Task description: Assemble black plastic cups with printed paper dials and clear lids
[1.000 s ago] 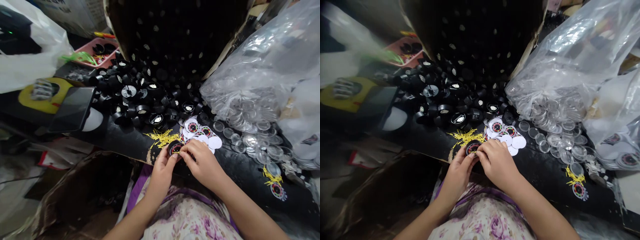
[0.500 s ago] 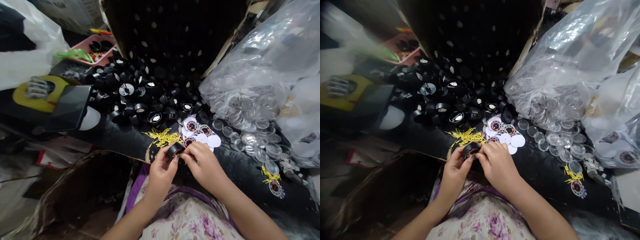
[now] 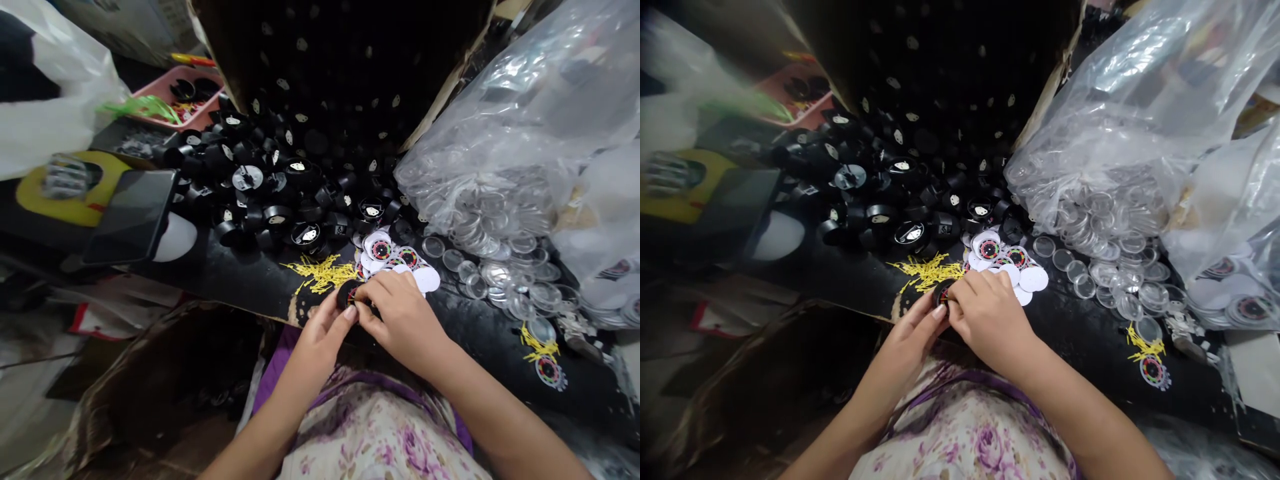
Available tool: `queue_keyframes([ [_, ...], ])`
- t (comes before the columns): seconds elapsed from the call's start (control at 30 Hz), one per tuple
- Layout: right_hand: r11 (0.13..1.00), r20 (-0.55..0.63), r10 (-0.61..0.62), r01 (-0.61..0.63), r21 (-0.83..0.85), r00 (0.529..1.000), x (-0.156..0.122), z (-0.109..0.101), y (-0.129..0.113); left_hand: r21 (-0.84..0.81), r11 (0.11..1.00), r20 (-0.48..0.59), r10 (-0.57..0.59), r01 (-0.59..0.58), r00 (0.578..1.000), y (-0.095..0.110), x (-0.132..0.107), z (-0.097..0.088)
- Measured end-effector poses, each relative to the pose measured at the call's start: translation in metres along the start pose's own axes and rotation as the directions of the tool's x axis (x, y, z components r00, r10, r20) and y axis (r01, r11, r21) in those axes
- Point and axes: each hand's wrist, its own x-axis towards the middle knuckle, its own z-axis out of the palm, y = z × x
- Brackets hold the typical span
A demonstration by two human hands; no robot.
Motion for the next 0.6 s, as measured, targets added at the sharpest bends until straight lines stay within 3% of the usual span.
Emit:
queue_keyframes([
  [0.1,0.997,0.007,-0.029,0.029,-0.069,1.0,0.003,0.002,-0.003,-0.021,0.999,-0.053,-0.035,0.033,0.998,-0.006,-0.002,0.002],
  [0.27,0.982,0.02,0.17,-0.171,0.085,0.985,0.004,-0.002,-0.005,-0.027,0.999,-0.074,-0.048,0.046,0.996,-0.015,0.0,0.009],
  [0.4,0.94,0.118,0.212,-0.235,0.246,0.97,-0.016,-0.021,0.026,0.148,0.986,-0.04,-0.071,0.076,0.997,-0.02,0.005,0.004],
  [0.47,0.915,0.022,0.38,-0.379,0.141,0.925,-0.033,-0.033,0.056,0.066,0.992,-0.03,-0.108,0.11,0.994,-0.022,0.005,0.002],
  [0.5,0.863,-0.082,0.504,-0.505,0.013,0.86,-0.041,-0.038,0.073,-0.017,0.993,-0.033,-0.118,0.118,0.992,-0.023,0.005,0.002],
  [0.53,0.798,-0.15,0.571,-0.588,-0.128,0.807,-0.049,-0.043,0.09,-0.087,0.989,-0.038,-0.123,0.119,0.992,-0.025,0.005,0.004],
  [0.6,0.698,-0.187,0.615,-0.64,-0.322,0.766,-0.061,-0.049,0.118,-0.152,0.98,-0.022,-0.131,0.127,0.991,-0.026,0.004,0.009],
])
